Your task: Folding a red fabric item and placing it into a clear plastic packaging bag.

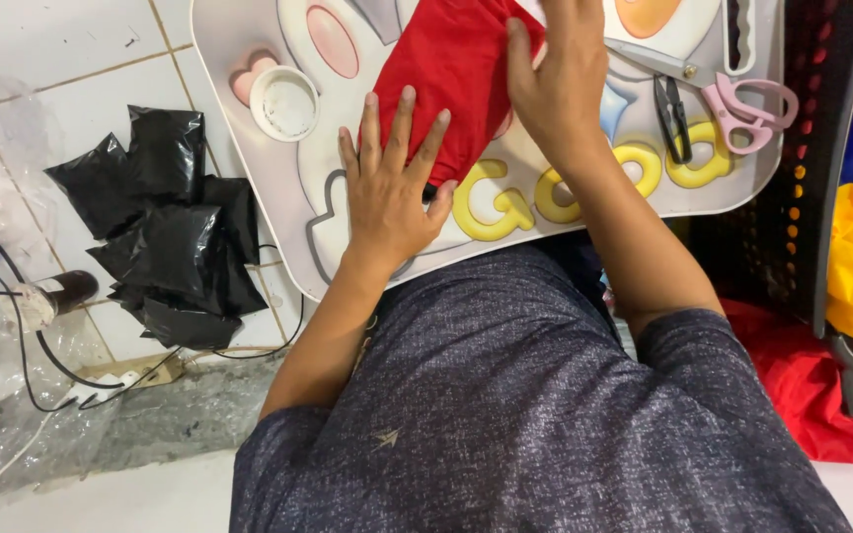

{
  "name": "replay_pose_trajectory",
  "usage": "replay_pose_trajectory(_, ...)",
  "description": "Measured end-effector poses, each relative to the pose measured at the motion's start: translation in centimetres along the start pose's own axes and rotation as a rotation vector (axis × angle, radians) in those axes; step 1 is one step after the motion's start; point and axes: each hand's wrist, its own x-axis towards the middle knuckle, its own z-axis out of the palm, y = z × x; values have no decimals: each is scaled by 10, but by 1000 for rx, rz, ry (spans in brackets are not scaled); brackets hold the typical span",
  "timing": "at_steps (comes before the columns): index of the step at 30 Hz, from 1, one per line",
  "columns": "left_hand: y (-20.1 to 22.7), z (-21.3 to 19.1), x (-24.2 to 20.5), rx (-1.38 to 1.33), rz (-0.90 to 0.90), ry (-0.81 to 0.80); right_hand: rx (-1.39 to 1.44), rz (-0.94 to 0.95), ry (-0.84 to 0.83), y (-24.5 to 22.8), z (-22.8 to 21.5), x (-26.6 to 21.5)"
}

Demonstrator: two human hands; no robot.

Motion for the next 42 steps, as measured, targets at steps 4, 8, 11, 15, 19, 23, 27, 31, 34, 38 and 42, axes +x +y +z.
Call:
replay_pose_trajectory(4,2,-2,1,-48,4,56,62,-505,-224,-4,12,28)
replay_pose_trajectory(8,0,-1,-2,-40,-11,33,-300,-526,-469,30,38,33)
replay_pose_trajectory(11,-2,0,0,-29,-19,47,-349,-444,-417,30,31,43)
replay_pose_trajectory(15,-1,-2,1,-41,2,54,-225,-324,-359,-1,1,50)
replay_pose_trajectory(19,1,-3,4,-81,-9,67,-34,-477,-590,0,21,26)
replay_pose_trajectory(23,1,-4,3,-88,-1,39,-27,-421,-756,4,32,13)
replay_pose_trajectory(27,1,-8,7,-114,6,44,-91,-408,-685,6,36,14)
replay_pose_trajectory(31,1,-11,9,-130,12,21,-119,-411,-656,3,33,13)
replay_pose_trajectory(34,-1,-11,10,-200,19,34,-133,-416,-631,1,34,16)
replay_pose_trajectory(38,-3,-3,8,-168,-4,34,-140,-407,-658,1,31,19)
replay_pose_trajectory(42,-6,9,3,-167,-52,25,-142,-370,-666,3,34,18)
